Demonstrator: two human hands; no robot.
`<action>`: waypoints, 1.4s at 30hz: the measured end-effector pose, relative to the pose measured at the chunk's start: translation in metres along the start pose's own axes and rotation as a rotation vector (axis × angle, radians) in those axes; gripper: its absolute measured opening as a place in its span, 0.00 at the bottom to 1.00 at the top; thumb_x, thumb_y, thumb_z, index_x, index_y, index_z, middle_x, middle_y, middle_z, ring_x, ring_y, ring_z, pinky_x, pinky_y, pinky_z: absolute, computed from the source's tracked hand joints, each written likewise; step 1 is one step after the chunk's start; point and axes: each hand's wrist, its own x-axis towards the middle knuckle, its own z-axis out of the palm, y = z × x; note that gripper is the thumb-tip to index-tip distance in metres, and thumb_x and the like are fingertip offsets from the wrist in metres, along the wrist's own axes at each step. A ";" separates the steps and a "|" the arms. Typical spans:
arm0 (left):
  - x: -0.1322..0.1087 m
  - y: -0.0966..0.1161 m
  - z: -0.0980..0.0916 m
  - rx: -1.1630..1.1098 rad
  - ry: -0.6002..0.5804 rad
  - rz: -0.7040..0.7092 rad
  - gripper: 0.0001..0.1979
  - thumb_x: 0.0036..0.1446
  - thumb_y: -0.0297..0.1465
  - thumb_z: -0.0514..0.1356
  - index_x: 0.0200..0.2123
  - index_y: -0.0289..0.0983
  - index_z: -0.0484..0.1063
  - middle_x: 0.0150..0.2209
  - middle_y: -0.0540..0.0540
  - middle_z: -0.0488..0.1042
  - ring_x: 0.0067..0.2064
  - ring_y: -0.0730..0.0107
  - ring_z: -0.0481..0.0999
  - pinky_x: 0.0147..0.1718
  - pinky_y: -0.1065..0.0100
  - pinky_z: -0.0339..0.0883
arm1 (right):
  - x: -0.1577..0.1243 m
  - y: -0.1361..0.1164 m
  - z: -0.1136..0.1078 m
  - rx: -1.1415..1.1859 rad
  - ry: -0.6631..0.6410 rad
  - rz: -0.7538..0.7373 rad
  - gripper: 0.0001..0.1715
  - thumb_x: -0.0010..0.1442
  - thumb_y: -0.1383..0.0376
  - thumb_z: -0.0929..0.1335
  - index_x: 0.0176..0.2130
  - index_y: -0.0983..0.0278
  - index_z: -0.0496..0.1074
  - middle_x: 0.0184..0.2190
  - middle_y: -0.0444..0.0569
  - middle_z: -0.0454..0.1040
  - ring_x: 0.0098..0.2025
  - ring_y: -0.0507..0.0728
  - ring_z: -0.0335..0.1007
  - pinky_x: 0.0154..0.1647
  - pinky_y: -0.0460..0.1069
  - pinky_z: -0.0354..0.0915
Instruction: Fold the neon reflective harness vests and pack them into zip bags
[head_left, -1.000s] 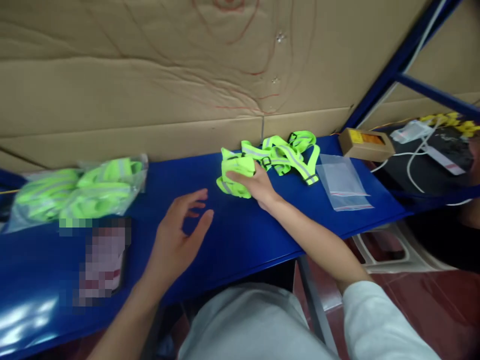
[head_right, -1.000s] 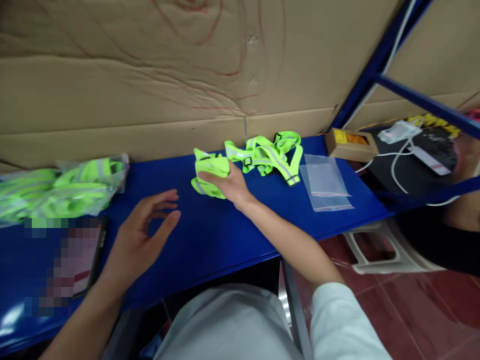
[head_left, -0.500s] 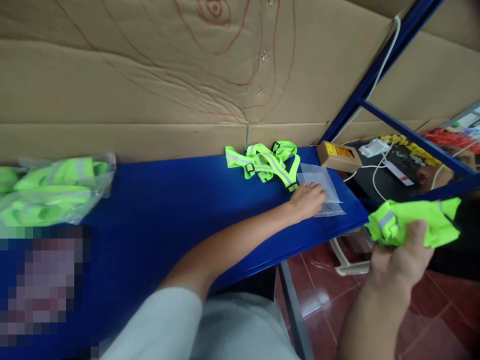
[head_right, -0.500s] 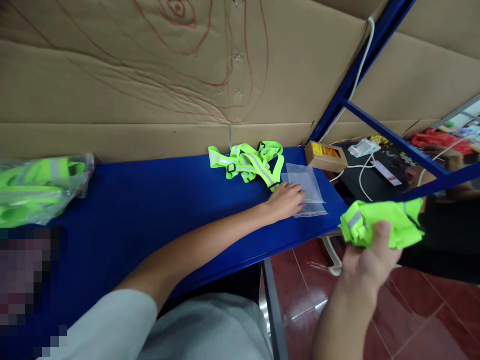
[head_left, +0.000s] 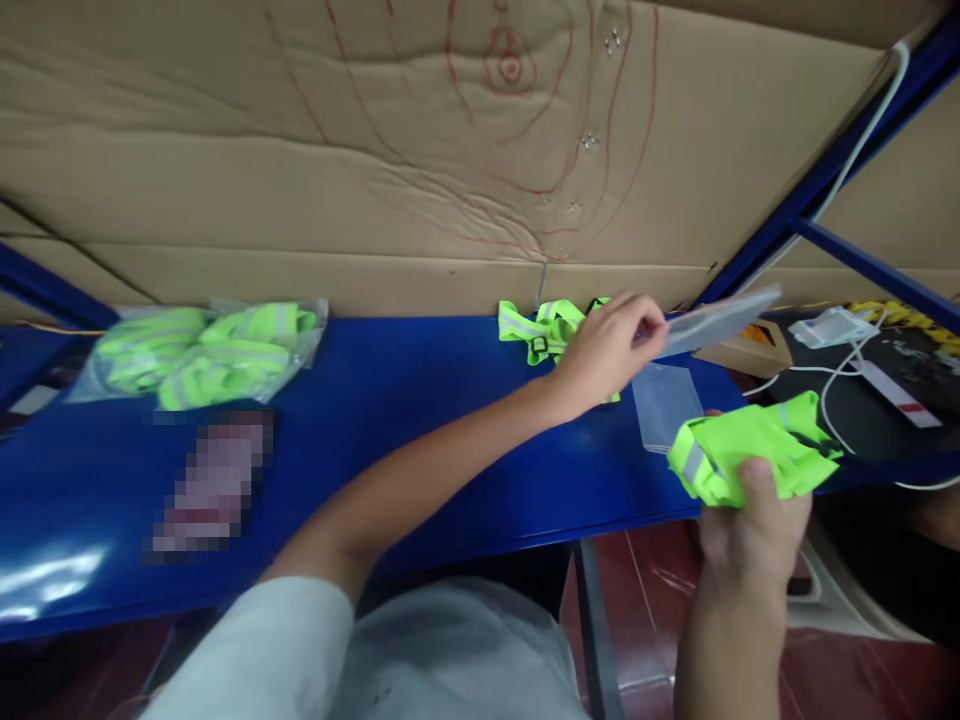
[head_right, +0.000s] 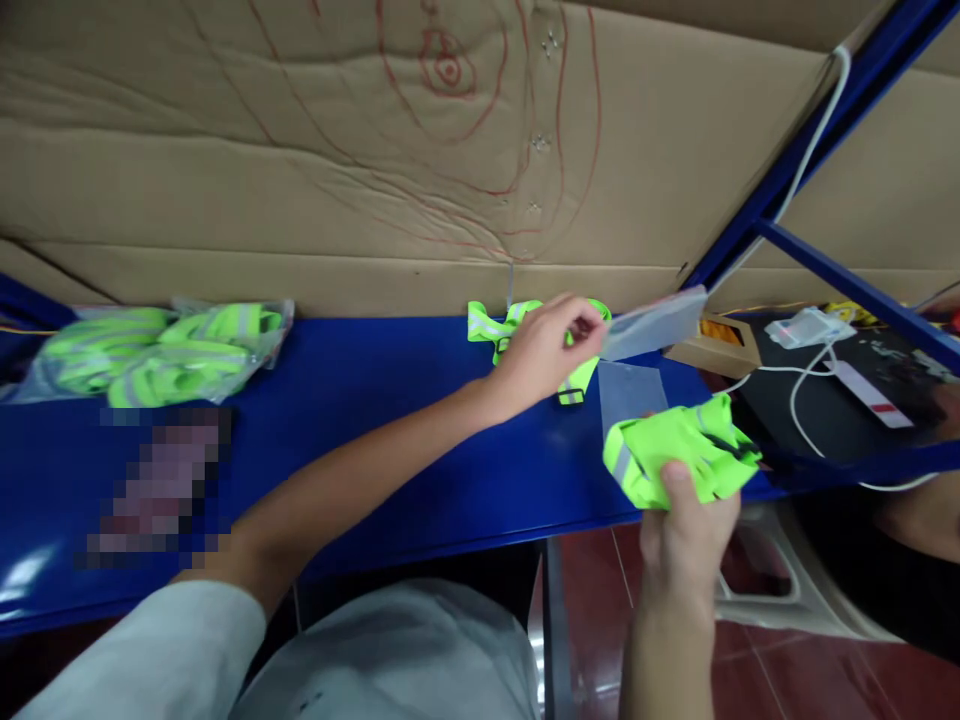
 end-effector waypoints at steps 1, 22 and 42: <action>-0.010 -0.005 -0.022 0.040 0.044 0.002 0.13 0.73 0.31 0.50 0.43 0.32 0.73 0.44 0.44 0.77 0.48 0.68 0.79 0.46 0.69 0.73 | -0.001 -0.005 0.011 0.014 -0.058 -0.007 0.35 0.48 0.52 0.79 0.54 0.54 0.75 0.54 0.56 0.78 0.58 0.74 0.76 0.64 0.71 0.67; -0.191 -0.118 -0.108 -0.117 0.459 -0.483 0.13 0.69 0.41 0.58 0.36 0.38 0.72 0.34 0.48 0.75 0.34 0.72 0.74 0.35 0.70 0.68 | -0.021 0.074 0.193 -0.312 -1.222 0.383 0.40 0.43 0.54 0.83 0.53 0.62 0.75 0.48 0.51 0.82 0.48 0.63 0.80 0.52 0.56 0.74; -0.197 -0.107 -0.104 0.183 0.118 -0.110 0.13 0.75 0.35 0.50 0.44 0.38 0.72 0.44 0.43 0.78 0.47 0.63 0.76 0.49 0.63 0.67 | -0.022 0.084 0.196 -0.367 -0.954 0.344 0.38 0.55 0.50 0.75 0.60 0.55 0.64 0.59 0.47 0.74 0.61 0.60 0.71 0.62 0.56 0.68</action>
